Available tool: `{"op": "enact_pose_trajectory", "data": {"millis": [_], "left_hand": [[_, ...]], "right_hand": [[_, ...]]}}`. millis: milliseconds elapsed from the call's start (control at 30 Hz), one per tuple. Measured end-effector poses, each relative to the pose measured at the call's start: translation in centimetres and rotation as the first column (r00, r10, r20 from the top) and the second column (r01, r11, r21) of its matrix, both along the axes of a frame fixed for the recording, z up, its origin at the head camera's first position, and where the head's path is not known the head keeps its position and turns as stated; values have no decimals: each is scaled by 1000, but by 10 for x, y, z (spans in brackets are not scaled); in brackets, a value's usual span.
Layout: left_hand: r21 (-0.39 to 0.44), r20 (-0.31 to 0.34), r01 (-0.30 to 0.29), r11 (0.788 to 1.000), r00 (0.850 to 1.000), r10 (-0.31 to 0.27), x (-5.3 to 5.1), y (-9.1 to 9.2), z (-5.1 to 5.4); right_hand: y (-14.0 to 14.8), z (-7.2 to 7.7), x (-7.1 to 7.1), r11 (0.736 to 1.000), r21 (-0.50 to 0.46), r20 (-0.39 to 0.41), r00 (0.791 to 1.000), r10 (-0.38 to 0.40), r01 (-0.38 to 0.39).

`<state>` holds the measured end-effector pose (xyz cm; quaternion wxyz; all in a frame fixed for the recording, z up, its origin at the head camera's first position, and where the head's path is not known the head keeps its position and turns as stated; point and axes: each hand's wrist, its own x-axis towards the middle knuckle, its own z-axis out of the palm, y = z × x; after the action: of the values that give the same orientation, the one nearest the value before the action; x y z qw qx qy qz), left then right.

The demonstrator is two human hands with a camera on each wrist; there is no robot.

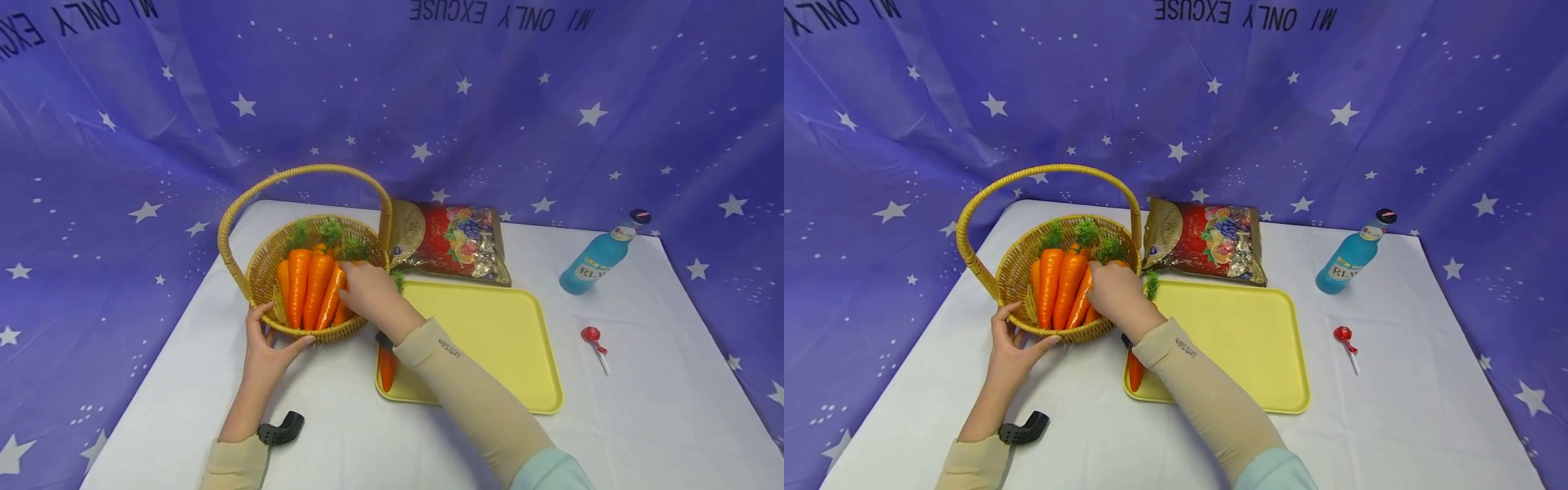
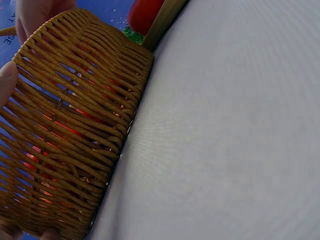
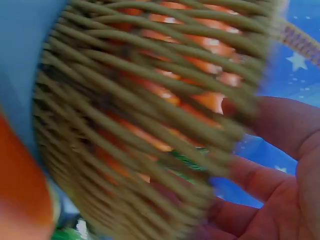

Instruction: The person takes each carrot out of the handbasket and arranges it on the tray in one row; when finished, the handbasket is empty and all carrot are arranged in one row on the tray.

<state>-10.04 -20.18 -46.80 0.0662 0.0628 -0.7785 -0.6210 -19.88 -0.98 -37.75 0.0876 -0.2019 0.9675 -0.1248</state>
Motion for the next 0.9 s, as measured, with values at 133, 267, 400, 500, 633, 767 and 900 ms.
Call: {"op": "enact_pose_trajectory", "data": {"millis": [133, 267, 400, 500, 633, 767, 900], "left_hand": [[-7, -10, 3, 1000, 1000, -4, 0, 1, -1], [-19, -7, -5, 1000, 1000, 5, -1, 0, -3], [-17, -19, -12, 1000, 1000, 12, -2, -1, -6], [-16, -17, -13, 1000, 1000, 13, -2, -1, -7], [-18, 9, -16, 1000, 1000, 16, -2, -1, -6], [-14, 18, -16, 1000, 1000, 16, -1, -1, -6], [-16, 9, -14, 1000, 1000, 14, -1, -1, -6]], "right_hand": [[0, -9, -5, 999, 31, -15, 1000, -14, 14], [-2, -12, -8, 999, 43, -33, 999, -18, 20], [-7, -15, -12, 995, 94, -3, 1000, -20, 20], [-11, -20, -15, 991, 127, 34, 999, -36, 32], [-16, -26, -19, 989, 132, 61, 995, -79, 71], [-22, -30, -22, 986, 117, 77, 989, -124, 115], [-23, -32, -24, 987, 88, 71, 987, -143, 136]]}}
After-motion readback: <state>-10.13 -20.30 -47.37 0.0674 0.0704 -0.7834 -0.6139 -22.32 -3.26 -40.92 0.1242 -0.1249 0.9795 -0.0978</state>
